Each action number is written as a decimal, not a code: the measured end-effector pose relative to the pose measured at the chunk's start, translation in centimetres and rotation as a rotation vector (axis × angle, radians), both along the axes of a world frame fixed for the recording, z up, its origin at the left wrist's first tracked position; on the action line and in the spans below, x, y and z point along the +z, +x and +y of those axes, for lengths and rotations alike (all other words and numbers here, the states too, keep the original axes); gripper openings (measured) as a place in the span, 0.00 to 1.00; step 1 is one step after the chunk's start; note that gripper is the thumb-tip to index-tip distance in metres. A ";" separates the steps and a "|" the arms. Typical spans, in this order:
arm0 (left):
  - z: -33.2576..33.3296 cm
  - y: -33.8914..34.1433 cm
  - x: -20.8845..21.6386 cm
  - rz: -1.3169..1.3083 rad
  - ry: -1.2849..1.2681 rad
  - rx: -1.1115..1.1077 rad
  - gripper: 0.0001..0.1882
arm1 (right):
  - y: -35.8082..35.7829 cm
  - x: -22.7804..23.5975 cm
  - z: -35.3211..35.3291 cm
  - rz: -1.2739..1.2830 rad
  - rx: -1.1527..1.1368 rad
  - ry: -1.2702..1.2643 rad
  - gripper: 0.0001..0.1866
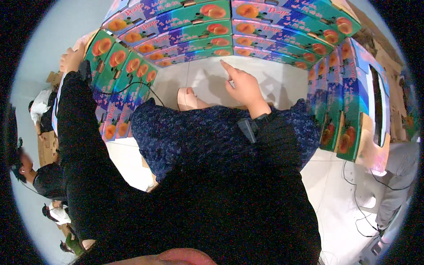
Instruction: Manually assemble and stack cardboard fruit boxes in a warehouse environment.
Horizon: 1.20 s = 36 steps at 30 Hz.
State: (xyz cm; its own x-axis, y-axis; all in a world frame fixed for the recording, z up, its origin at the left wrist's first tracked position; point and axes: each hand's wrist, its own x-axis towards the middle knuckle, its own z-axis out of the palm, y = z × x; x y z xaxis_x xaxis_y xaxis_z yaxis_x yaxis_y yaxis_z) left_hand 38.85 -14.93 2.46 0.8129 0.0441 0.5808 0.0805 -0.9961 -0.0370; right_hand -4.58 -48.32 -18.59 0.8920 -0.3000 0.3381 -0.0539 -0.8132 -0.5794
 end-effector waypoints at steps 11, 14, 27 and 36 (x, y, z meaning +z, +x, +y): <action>-7.7 -26.2 -13.9 -0.158 -0.310 -1.289 0.06 | -3.2 12.7 -7.0 -0.677 -0.480 -0.112 0.14; -5.9 -26.6 -21.4 0.131 -0.363 -1.175 0.07 | -3.4 18.6 -13.3 -0.753 -0.557 -0.077 0.18; -6.8 -23.5 -24.5 0.358 -0.926 -0.808 0.13 | 0.3 19.1 -35.8 0.078 -0.342 -0.275 0.31; -8.1 -23.5 -23.7 0.444 -0.898 -0.777 0.15 | 2.1 20.4 -38.0 0.181 -0.384 -0.314 0.28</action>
State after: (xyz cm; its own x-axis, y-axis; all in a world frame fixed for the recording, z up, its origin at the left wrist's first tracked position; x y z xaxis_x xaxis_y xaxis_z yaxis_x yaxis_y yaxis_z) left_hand 15.39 -23.03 -21.25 0.9179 -0.2944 0.2659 -0.3805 -0.4633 0.8003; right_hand -2.52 -86.32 1.85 0.7905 -0.5255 0.3147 -0.4587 -0.8484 -0.2644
